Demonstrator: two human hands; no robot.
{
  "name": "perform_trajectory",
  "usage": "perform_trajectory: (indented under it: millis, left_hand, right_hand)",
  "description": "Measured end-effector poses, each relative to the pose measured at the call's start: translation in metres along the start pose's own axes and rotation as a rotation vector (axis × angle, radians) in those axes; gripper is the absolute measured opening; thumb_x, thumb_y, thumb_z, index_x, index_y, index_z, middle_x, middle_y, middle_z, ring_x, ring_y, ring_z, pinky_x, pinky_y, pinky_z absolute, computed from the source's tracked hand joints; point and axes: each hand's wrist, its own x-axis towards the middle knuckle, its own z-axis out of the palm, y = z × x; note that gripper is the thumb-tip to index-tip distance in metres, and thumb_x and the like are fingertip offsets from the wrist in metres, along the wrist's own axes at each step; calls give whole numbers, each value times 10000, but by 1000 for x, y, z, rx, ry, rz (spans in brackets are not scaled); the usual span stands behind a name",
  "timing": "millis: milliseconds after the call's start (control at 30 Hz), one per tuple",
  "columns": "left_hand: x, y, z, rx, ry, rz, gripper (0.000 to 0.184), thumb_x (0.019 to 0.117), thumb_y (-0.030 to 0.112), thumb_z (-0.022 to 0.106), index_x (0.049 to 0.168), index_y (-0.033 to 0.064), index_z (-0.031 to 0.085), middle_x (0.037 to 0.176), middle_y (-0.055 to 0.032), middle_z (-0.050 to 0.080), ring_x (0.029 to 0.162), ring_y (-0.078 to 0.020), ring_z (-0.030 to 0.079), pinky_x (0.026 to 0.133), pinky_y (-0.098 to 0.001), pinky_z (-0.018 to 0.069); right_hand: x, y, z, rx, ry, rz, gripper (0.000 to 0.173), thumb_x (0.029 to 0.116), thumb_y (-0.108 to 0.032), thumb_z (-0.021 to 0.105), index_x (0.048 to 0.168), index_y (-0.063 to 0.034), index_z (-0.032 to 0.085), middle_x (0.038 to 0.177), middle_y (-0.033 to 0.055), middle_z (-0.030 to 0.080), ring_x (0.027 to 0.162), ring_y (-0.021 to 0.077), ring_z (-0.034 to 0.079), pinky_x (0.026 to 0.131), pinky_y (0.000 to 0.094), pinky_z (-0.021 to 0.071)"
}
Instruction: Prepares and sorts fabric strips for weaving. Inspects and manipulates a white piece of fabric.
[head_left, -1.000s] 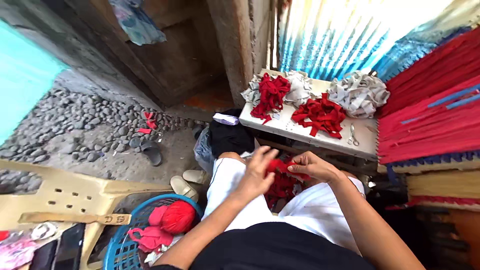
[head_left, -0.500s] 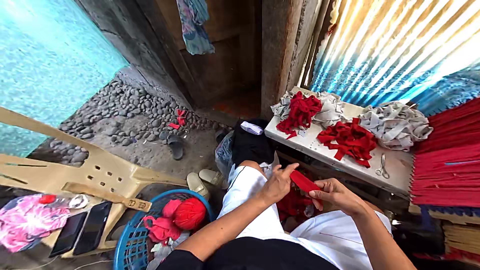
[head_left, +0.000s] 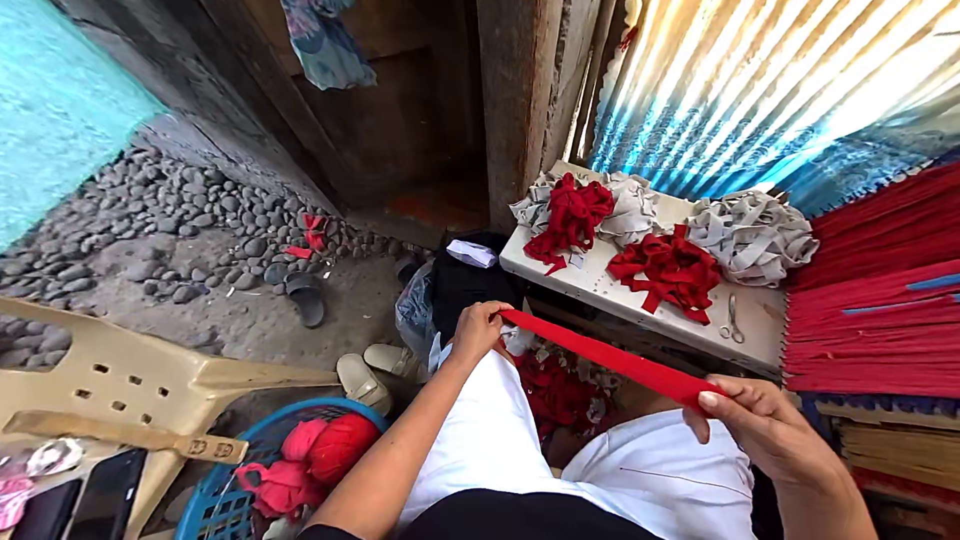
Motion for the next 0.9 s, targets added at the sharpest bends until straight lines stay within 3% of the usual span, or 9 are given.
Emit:
perform_trajectory:
  millis: [67, 133, 233, 300, 367, 467, 600, 767, 900]
  left_hand:
    - [-3, 14, 13, 28, -138, 120, 229, 944, 127, 677, 1143, 64, 769, 1297, -150, 679, 1260, -343, 595, 1085, -585, 429]
    - [-16, 37, 36, -50, -292, 241, 425, 891, 227, 773, 1275, 57, 710, 1371, -159, 637, 1313, -324, 571, 1120, -556, 432]
    - [-47, 78, 67, -221, -443, 425, 596, 852, 251, 825, 1373, 32, 634, 1388, -150, 630, 1325, -256, 575, 1145, -459, 442]
    - [-65, 95, 73, -235, -484, 538, 531, 893, 271, 789, 1334, 10, 649, 1296, -149, 682, 1252, -237, 627, 1118, -426, 467]
    - [-79, 103, 74, -228, -450, 589, 395, 931, 303, 740, 1135, -33, 701, 1052, -157, 738, 1033, -240, 704, 977, -425, 533]
    - [-91, 100, 75, -200, -307, 599, 307, 952, 268, 700, 931, -39, 706, 868, -151, 726, 864, -246, 718, 853, -415, 568]
    - [-95, 83, 78, -186, -143, 627, 165, 938, 122, 646, 892, -15, 726, 869, -124, 739, 880, -216, 726, 876, -364, 573]
    - [-106, 79, 78, -395, -282, 436, 184, 949, 144, 674, 898, -22, 737, 798, -96, 726, 750, -97, 692, 742, -269, 571]
    - [-113, 82, 61, -571, -338, 262, 136, 941, 96, 670, 919, -26, 726, 792, -39, 720, 734, -23, 673, 725, -238, 575]
  right_hand:
    - [-1, -10, -5, -75, 61, -93, 238, 1004, -366, 648, 918, -164, 742, 954, -35, 708, 823, 81, 675, 746, 252, 582]
    - [2, -16, -5, -160, 62, -161, 261, 1008, -355, 637, 908, -136, 737, 1140, 10, 671, 988, 110, 653, 833, 265, 571]
    - [12, -15, 10, -324, 20, -162, 301, 1003, -341, 631, 839, -101, 711, 1123, 24, 662, 1047, 106, 618, 873, 269, 536]
    - [19, -10, 27, -430, -25, -117, 313, 997, -321, 627, 818, -74, 694, 1070, 26, 642, 1010, 74, 598, 825, 231, 520]
    - [26, -3, 44, -502, -58, -68, 316, 992, -319, 625, 816, -64, 687, 1045, 33, 626, 976, 49, 585, 785, 201, 504]
    - [32, 9, 60, -582, -64, -8, 338, 994, -334, 620, 812, -58, 690, 996, 45, 606, 920, 46, 569, 750, 190, 475]
    - [34, 13, 67, -557, -42, 8, 340, 995, -343, 623, 799, -72, 681, 992, 27, 600, 905, 23, 560, 730, 164, 453]
    - [37, 18, 76, -482, -51, -1, 302, 997, -319, 627, 884, -58, 730, 1177, 62, 642, 1072, 69, 600, 873, 221, 514]
    - [42, 24, 92, -407, -101, -20, 288, 1011, -287, 618, 942, -32, 731, 1157, 81, 659, 1077, 87, 614, 905, 240, 519]
